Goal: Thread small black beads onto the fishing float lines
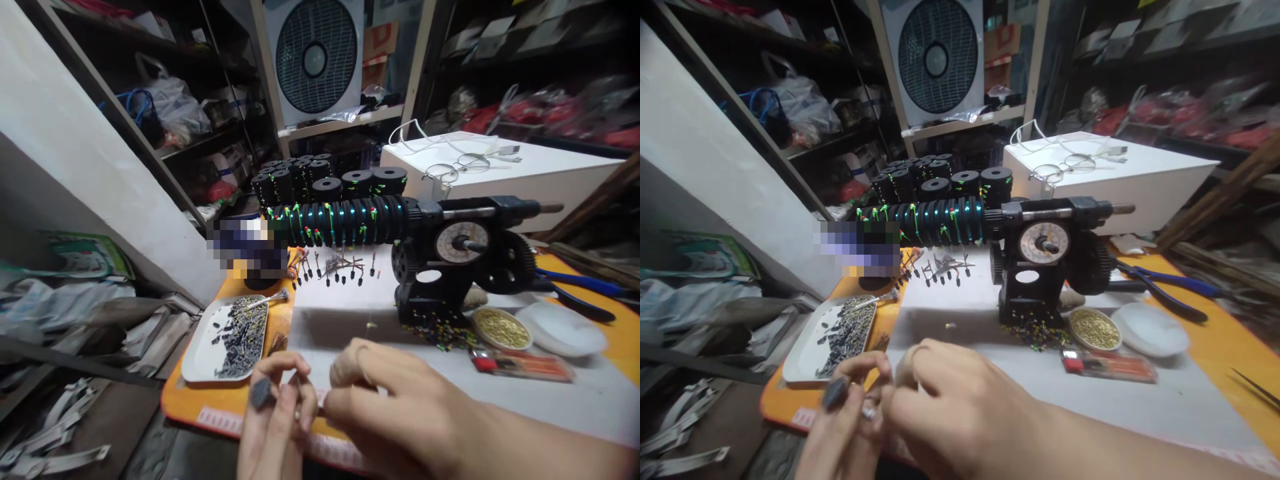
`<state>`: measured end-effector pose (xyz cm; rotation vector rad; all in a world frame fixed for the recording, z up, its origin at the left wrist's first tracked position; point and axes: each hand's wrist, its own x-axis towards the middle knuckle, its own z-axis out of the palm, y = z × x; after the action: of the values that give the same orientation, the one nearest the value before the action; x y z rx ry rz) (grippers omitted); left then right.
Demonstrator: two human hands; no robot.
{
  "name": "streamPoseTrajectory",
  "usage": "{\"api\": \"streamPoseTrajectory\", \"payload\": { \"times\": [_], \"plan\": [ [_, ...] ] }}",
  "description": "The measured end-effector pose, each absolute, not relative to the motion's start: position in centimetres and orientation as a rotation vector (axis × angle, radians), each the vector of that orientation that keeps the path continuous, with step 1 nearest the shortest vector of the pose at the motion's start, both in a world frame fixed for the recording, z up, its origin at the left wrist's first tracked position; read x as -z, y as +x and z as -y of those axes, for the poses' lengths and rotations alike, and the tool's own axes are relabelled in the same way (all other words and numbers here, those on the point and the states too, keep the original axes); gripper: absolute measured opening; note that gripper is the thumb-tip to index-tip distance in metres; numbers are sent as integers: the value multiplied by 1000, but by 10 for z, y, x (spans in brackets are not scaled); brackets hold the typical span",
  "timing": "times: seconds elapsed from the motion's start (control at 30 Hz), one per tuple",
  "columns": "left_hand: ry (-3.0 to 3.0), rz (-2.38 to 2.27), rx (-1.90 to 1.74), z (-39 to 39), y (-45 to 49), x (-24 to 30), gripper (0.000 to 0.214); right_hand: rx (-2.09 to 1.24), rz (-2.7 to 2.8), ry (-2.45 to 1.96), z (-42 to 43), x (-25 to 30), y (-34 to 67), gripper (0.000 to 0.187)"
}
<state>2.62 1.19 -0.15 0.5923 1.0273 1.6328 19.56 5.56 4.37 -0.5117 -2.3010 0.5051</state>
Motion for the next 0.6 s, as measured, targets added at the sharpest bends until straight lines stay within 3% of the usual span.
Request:
{"api": "streamPoseTrajectory", "payload": {
  "times": [0.1,0.27,0.47,0.6],
  "plan": [
    [524,-1015,-1531,-8,31,14,26,-738,2155,-604,-60,-43,193,16],
    [572,-1157,-1439,0,36,30,30,-856,2039,-759,-67,-42,187,16],
    [767,-1123,-1103,-6,31,16,51,-1001,2012,-834,-72,-42,190,15],
    [887,-1263,-1086,-1,27,7,54,-1079,1988,-770,-72,-42,190,10]
  ]
}}
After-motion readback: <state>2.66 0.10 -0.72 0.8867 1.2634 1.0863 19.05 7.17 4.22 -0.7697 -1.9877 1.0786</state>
